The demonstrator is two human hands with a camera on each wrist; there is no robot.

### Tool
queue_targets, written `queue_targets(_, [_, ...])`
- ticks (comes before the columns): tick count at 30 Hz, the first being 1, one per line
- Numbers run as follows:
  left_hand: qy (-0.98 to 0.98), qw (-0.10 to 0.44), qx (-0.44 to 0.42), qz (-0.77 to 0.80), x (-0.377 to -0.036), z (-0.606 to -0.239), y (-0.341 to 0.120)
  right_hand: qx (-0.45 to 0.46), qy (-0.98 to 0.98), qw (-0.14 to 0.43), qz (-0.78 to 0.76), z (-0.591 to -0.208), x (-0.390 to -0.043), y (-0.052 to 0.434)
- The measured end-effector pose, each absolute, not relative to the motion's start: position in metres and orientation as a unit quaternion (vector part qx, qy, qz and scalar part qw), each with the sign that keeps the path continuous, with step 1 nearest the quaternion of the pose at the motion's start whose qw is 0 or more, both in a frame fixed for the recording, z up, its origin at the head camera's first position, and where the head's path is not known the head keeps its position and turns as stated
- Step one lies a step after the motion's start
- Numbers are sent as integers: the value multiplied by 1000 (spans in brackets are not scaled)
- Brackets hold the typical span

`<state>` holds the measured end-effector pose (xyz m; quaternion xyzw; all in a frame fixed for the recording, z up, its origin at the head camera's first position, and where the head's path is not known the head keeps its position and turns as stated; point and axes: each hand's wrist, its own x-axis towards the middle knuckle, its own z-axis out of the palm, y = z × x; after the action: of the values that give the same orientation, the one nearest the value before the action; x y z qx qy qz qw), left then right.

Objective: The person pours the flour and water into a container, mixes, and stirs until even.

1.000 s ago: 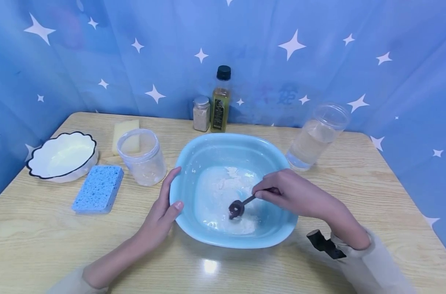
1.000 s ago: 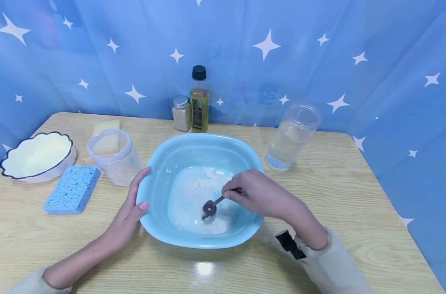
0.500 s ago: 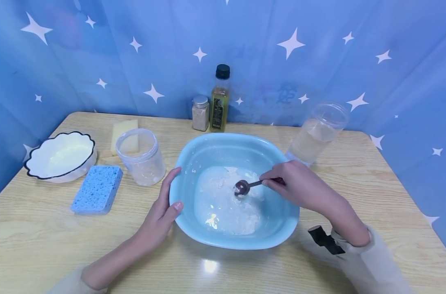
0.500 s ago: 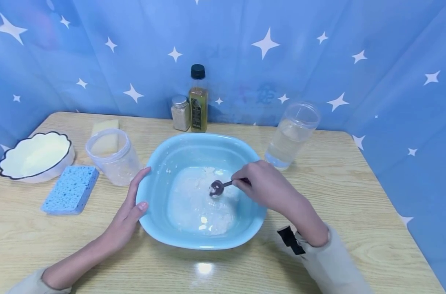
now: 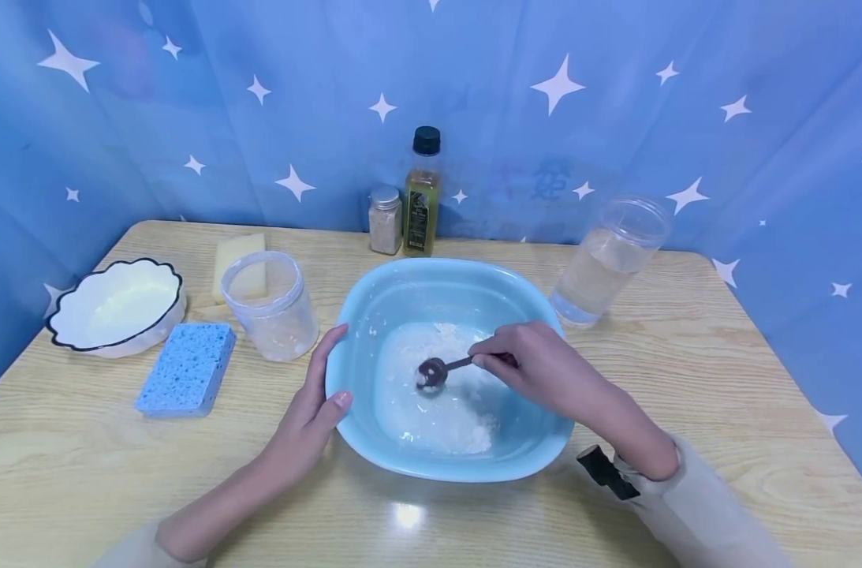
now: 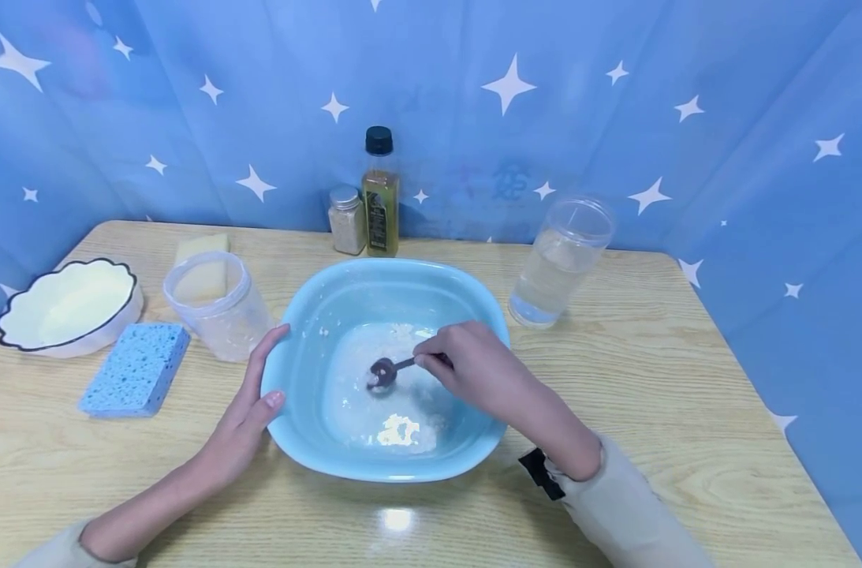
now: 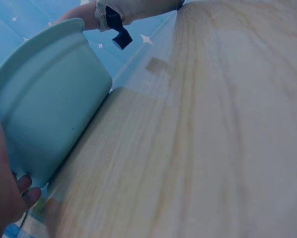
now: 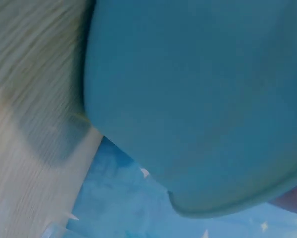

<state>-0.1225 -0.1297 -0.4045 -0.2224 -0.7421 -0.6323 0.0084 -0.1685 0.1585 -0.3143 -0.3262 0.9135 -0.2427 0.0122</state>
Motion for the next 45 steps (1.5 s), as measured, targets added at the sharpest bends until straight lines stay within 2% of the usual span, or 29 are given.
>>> queue_targets(5, [-737, 9, -225, -638, -122, -405, -130, -276, 939, -34, -204, -314, -171, 159])
queue_targets(12, [-735, 8, -230, -638, -123, -405, -130, -272, 948, -19, -166, -298, -167, 171])
queue_targets(17, [-740, 13, -231, -631, -123, -405, -130, -297, 937, 45, -178, -285, -162, 183])
queue_targets(20, [-740, 14, -232, -631, -123, -404, -130, -337, 912, 106, -209, -280, -160, 191])
queue_targets(25, [-737, 14, -233, -634, -123, -404, -130, -398, 862, 174, -260, -287, -160, 185])
queue_targets(30, [-735, 16, -239, -634, -123, -405, -129, -404, 864, 125, -274, -305, -159, 163])
queue_targets(39, [-736, 19, -235, -635, -123, -405, -130, -292, 933, 1, -209, -310, -165, 156])
queue_targets(45, [-736, 17, -237, -634, -123, -406, -130, -279, 948, -12, -155, -294, -161, 171])
